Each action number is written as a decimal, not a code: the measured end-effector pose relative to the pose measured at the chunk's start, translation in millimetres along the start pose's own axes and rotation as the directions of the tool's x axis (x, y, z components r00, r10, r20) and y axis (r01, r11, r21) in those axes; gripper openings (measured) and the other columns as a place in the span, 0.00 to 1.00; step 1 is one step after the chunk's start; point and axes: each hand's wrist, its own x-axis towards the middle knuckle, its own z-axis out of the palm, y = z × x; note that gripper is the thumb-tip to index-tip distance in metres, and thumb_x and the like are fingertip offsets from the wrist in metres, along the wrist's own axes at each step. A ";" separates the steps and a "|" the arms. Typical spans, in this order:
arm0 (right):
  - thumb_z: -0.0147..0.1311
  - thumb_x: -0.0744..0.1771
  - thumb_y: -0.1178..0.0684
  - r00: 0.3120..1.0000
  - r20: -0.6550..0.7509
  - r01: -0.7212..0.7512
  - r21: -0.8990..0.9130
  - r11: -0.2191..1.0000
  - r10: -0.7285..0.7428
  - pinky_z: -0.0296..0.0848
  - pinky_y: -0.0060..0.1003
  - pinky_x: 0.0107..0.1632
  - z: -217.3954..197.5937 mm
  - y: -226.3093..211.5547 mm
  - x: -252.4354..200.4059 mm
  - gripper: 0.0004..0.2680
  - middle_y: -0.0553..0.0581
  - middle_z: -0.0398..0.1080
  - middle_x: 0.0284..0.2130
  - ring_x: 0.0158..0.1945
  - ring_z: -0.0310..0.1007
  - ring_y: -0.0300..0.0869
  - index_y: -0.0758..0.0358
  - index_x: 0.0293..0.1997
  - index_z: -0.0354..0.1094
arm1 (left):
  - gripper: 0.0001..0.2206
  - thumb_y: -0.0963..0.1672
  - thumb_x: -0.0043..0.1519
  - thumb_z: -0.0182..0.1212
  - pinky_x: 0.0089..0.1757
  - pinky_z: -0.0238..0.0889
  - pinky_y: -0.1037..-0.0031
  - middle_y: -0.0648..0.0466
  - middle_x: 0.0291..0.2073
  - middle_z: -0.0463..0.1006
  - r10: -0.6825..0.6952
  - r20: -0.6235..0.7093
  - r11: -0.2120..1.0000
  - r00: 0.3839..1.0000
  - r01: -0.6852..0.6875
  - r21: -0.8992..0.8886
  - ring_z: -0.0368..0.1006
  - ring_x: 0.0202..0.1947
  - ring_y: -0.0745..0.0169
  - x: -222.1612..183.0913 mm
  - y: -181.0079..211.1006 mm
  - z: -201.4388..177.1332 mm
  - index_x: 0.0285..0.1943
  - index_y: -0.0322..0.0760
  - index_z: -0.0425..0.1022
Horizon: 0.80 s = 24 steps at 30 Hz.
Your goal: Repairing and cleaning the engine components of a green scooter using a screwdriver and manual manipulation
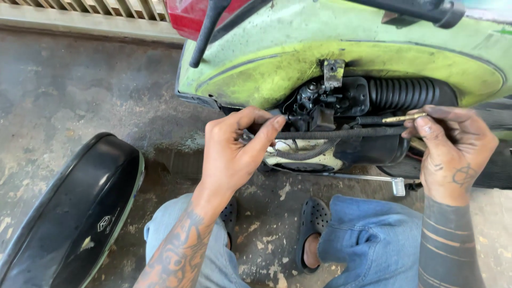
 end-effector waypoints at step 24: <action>0.53 0.74 0.68 0.990 0.138 0.010 -0.139 0.990 0.010 0.78 0.29 0.53 20.9 34.9 12.2 0.07 0.65 0.73 0.54 0.47 0.75 0.40 0.70 0.57 0.62 | 0.11 0.41 0.61 0.60 0.41 0.71 0.71 0.50 0.40 0.79 0.038 0.007 0.991 0.999 -0.038 0.130 0.76 0.39 0.59 25.7 -30.1 -28.1 0.50 0.31 0.76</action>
